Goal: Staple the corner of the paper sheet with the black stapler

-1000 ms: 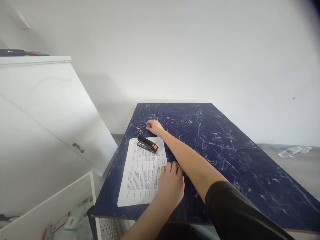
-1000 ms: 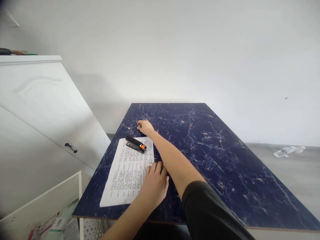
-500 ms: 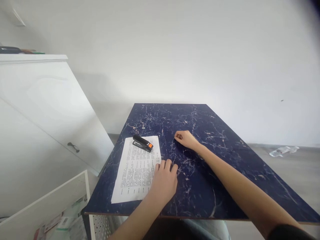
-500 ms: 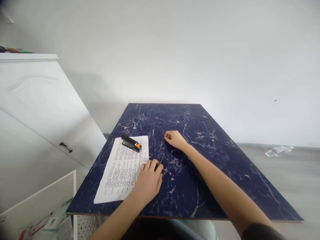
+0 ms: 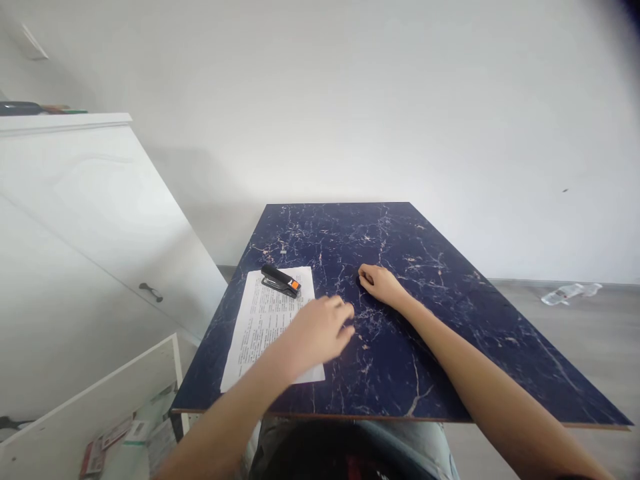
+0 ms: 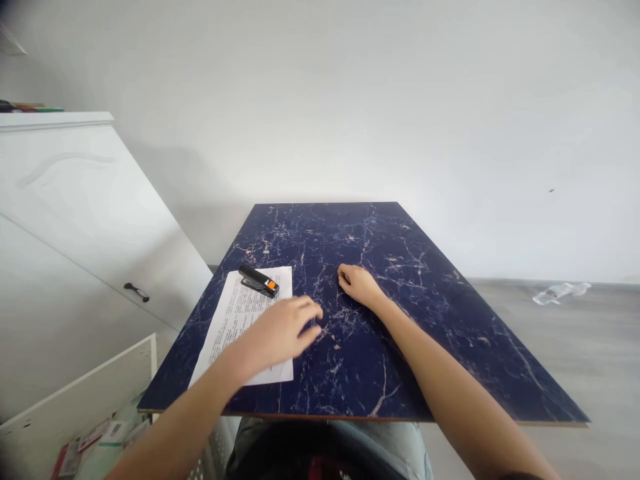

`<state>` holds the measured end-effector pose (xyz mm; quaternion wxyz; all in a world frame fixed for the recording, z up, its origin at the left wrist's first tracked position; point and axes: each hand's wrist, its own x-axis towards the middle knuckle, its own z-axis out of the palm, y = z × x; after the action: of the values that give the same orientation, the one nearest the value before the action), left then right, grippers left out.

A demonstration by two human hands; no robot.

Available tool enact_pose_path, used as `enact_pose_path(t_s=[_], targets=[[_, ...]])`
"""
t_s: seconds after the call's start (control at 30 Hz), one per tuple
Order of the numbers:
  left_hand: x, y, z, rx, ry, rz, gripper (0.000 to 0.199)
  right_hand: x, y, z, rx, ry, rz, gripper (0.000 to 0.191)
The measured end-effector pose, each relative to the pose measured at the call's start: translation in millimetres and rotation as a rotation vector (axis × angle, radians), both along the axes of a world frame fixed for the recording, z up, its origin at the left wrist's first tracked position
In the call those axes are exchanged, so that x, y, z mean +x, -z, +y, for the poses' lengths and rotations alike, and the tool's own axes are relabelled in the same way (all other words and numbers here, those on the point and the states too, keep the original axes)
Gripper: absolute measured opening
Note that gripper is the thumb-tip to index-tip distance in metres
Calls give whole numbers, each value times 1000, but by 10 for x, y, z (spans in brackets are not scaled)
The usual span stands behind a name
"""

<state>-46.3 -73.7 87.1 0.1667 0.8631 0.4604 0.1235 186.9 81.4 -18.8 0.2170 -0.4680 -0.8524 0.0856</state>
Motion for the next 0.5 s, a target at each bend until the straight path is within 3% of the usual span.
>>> enact_pose_path(t_s=[0.1, 0.2, 0.27, 0.37, 0.5], targets=[[-309, -310, 369, -76, -104, -221, 30, 19, 2, -2, -4, 1, 2, 8], [-722, -369, 776, 110, -373, -532, 34, 20, 0, -5, 15, 1, 14, 7], [-981, -262, 997, 244, -483, -792, 35, 5, -5, -17, 32, 11, 25, 8], [-1255, 11, 1209, 310, -673, -1049, 35, -105, -34, -75, 19, 28, 78, 9], [-1411, 313, 1327, 333, -851, -996, 33, -555, -131, -244, -84, -58, 222, 2]])
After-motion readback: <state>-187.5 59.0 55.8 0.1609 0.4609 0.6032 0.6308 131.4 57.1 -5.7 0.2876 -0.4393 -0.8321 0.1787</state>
